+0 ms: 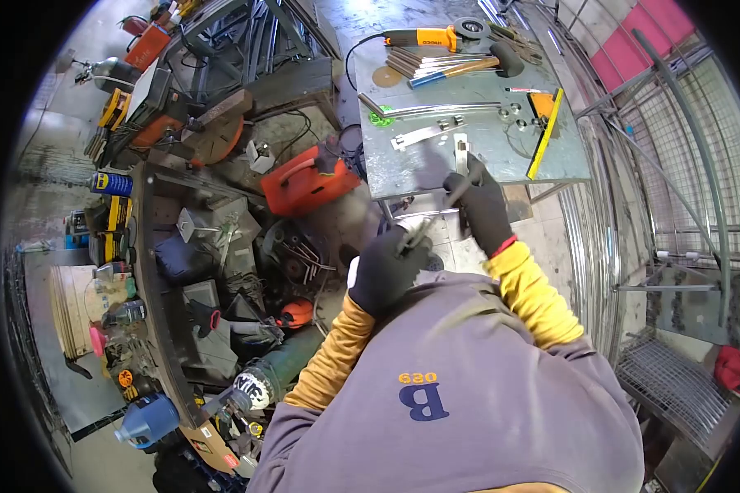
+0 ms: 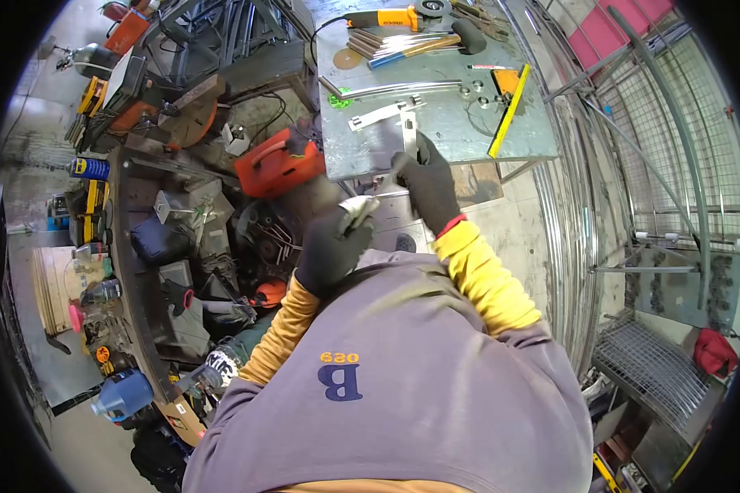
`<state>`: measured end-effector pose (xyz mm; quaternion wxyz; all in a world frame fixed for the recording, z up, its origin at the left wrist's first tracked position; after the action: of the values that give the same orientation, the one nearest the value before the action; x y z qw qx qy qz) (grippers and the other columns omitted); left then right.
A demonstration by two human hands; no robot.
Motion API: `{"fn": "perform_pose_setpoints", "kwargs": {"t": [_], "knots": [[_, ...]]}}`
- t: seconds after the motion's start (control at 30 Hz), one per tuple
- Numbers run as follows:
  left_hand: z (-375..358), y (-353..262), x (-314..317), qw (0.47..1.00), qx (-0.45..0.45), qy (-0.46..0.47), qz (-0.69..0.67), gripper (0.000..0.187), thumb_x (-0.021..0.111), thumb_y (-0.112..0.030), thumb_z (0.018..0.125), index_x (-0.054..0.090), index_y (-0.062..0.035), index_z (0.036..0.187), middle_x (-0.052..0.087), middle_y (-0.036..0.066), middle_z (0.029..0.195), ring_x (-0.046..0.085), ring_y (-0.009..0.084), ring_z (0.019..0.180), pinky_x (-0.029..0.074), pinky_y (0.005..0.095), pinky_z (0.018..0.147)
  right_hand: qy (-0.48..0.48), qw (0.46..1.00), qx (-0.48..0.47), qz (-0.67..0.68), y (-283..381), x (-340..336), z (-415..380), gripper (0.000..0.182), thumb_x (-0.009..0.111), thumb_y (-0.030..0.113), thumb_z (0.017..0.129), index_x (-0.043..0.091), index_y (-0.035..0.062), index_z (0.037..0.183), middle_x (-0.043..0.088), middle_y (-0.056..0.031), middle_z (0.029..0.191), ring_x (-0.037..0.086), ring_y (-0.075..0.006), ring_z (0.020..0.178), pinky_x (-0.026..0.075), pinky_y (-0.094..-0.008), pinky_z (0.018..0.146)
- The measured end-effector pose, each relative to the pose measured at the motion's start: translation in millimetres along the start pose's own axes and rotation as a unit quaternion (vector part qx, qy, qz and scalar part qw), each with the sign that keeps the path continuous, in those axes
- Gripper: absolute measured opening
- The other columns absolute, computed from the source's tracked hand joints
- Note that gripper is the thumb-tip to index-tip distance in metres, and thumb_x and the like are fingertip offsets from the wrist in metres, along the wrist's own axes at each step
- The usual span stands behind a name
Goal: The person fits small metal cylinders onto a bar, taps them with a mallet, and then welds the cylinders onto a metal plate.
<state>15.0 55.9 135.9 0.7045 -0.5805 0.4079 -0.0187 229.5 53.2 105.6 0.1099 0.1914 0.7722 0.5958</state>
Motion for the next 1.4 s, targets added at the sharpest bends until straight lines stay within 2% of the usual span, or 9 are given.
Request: {"fn": "perform_pose_setpoints", "kwargs": {"t": [0.17,0.37,0.6,0.7,0.77,0.83,1.0,1.1,1.4], "knots": [[-6.7,74.5,-30.2,0.981,-0.141,-0.062,-0.118,0.029,0.068,-0.026,0.107,0.075,-0.0019,0.121,0.068,0.000,0.079,0.063,0.0077,0.064,0.050,0.0277,0.056,0.137,0.766,-0.312,-0.545,-3.1,-13.5,42.9,0.044,0.068,0.015,0.092,0.069,0.0239,0.136,0.074,-0.0103,0.112,0.073,-0.0333,0.096,0.057,-0.0468,0.080],[-31.6,133.8,-4.0,0.964,-0.258,0.038,-0.057,0.035,0.067,-0.034,0.105,0.076,-0.0004,0.107,0.074,0.013,0.076,0.067,0.0166,0.057,0.052,0.0367,0.057,0.282,0.542,-0.380,-0.695,-11.5,5.6,73.7,0.038,0.063,0.017,0.097,0.071,0.0259,0.133,0.073,-0.0087,0.114,0.073,-0.0348,0.104,0.058,-0.0488,0.083],[-15.7,103.1,17.1,0.979,-0.190,0.079,-0.006,0.035,0.060,-0.036,0.105,0.075,-0.0038,0.105,0.073,0.021,0.084,0.073,0.0417,0.082,0.055,0.0465,0.075,0.251,0.453,-0.453,-0.726,-11.4,11.5,82.8,0.036,0.062,0.026,0.099,0.071,0.0279,0.134,0.069,-0.0062,0.120,0.066,-0.0263,0.116,0.047,-0.0461,0.105],[-12.4,115.9,26.9,0.982,-0.174,0.076,-0.015,0.035,0.060,-0.035,0.105,0.075,-0.0043,0.108,0.073,0.022,0.086,0.073,0.0427,0.085,0.056,0.0482,0.077,0.241,0.486,-0.481,-0.689,-10.0,2.9,76.0,0.038,0.065,0.025,0.097,0.071,0.0271,0.135,0.068,-0.0064,0.123,0.064,-0.0268,0.120,0.047,-0.0450,0.105],[-7.8,116.5,27.9,0.992,-0.111,0.052,0.010,0.038,0.058,-0.034,0.106,0.071,0.0001,0.098,0.067,0.013,0.072,0.066,0.0209,0.059,0.052,0.0380,0.058,0.247,0.516,-0.474,-0.669,-10.7,-3.4,77.4,0.043,0.070,0.023,0.093,0.070,0.0253,0.136,0.067,-0.0078,0.132,0.063,-0.0287,0.123,0.046,-0.0456,0.109],[-6.9,119.8,29.2,0.988,-0.142,0.060,-0.010,0.037,0.058,-0.034,0.106,0.072,0.0000,0.099,0.066,0.012,0.071,0.066,0.0204,0.060,0.052,0.0374,0.058,0.175,0.634,-0.509,-0.555,5.1,-24.1,82.2,0.050,0.072,0.022,0.089,0.069,0.0239,0.139,0.067,-0.0099,0.136,0.063,-0.0319,0.124,0.046,-0.0474,0.111],[0.9,112.6,38.1,0.983,-0.162,0.079,-0.026,0.036,0.059,-0.034,0.105,0.072,-0.0002,0.099,0.066,0.009,0.071,0.065,0.0199,0.058,0.051,0.0358,0.054,-0.114,0.793,-0.290,-0.523,-4.9,-83.3,118.6,0.072,0.073,0.058,0.089,0.063,0.0142,0.146,0.066,-0.0156,0.143,0.059,-0.0383,0.133,0.041,-0.0507,0.116],[10.1,121.7,47.6,0.984,-0.160,0.083,-0.009,0.036,0.058,-0.033,0.104,0.072,-0.0004,0.098,0.066,0.010,0.072,0.064,0.0199,0.057,0.052,0.0359,0.052,-0.151,0.721,-0.282,-0.615,-21.1,-70.8,111.3,0.080,0.072,0.065,0.087,0.060,0.0157,0.149,0.060,-0.0190,0.150,0.050,-0.0420,0.142,0.030,-0.0553,0.123],[26.8,122.1,61.2,0.975,-0.203,0.088,-0.011,0.035,0.056,-0.031,0.106,0.072,0.0002,0.101,0.065,0.009,0.069,0.063,0.0187,0.055,0.051,0.0361,0.051,-0.182,0.771,-0.248,-0.558,-37.4,-71.6,120.8,0.067,0.068,0.059,0.094,0.061,0.0220,0.149,0.057,-0.0089,0.158,0.042,-0.0413,0.153,0.017,-0.0557,0.129]]}}
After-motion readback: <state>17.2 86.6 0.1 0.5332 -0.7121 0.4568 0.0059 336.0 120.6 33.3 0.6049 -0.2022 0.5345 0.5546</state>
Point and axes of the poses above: each hand's wrist, its own z-axis towards the middle knuckle, its own x-axis out of the palm, y = z × x, the point moved 8 cm from there along z, towards the middle knuckle
